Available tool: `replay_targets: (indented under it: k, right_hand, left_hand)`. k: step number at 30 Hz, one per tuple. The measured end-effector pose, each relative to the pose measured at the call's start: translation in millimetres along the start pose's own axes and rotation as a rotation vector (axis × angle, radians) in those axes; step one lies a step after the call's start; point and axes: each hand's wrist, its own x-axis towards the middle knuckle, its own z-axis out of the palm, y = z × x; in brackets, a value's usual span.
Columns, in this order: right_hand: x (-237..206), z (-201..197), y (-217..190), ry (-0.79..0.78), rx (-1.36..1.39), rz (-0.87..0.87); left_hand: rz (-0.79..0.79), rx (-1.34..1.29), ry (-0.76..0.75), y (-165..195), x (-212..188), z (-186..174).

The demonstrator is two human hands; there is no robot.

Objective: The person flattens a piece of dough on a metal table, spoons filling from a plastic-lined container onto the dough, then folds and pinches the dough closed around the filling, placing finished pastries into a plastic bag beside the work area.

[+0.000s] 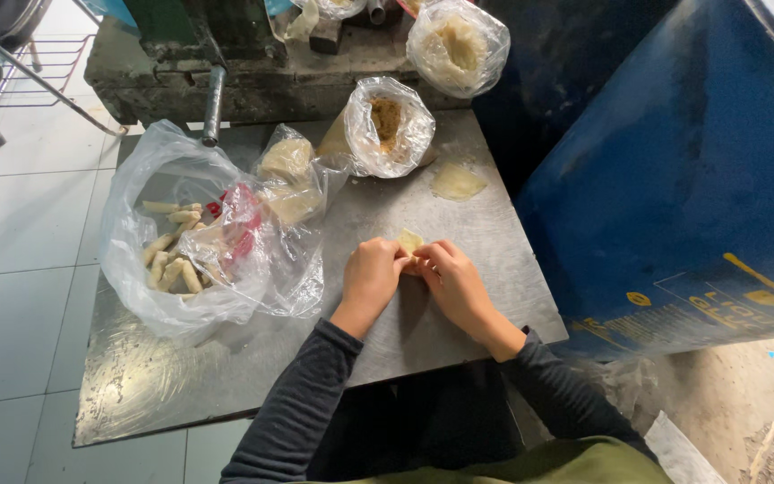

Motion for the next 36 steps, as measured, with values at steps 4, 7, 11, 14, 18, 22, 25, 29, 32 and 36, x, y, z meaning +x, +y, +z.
replay_targets:
  k: [4,7,11,14,18,22,25,29,32,36]
  right_hand:
    - [-0.5,-0.9,2.4,-0.023,0.056,-0.066]
    - [4.4,-1.4,10.6,-0.084,-0.011,-0.105]
    - [14.0,-4.5,25.7,-0.167,0.039,-0.083]
    - [39.1,-4.0,37.7,-0.208,-0.064,-0.115]
    - [105.5,-2.1,53.8,-0.534,-0.105,0.098]
    - [116.4,3.8,57.7,-0.64,-0.041,0.056]
    - [88.5,4.3,58.8,-0.41,-0.052,-0.054]
    - [57.5,10.2,57.9,-0.251,0.02,-0.177]
    - [54.5,19.0,50.8,-0.055,-0.08,-0.272]
    - [87.7,12.0,40.8,-0.191,0.014,-0.054]
  left_hand:
    - [0.129,0.041,-0.033,-10.9,-5.3,3.5]
    - [0.189,0.045,-0.005,-17.7,-4.6,6.8]
    - [0.276,0.173,0.05,-20.8,0.9,9.1]
    - [0.239,0.184,0.07,-19.8,10.2,8.5]
    - [0.022,0.098,0.031,-21.9,33.8,5.3]
    - [0.058,0.067,-0.017,-32.8,47.5,6.1]
    - [0.332,0.298,0.06,-43.2,45.9,11.7]
    - [0.435,0.489,0.083,-48.8,39.4,17.9]
    - [0.503,0.577,0.253,-44.4,38.1,21.8]
    - [0.029,0.318,0.174,-29.6,46.7,9.1]
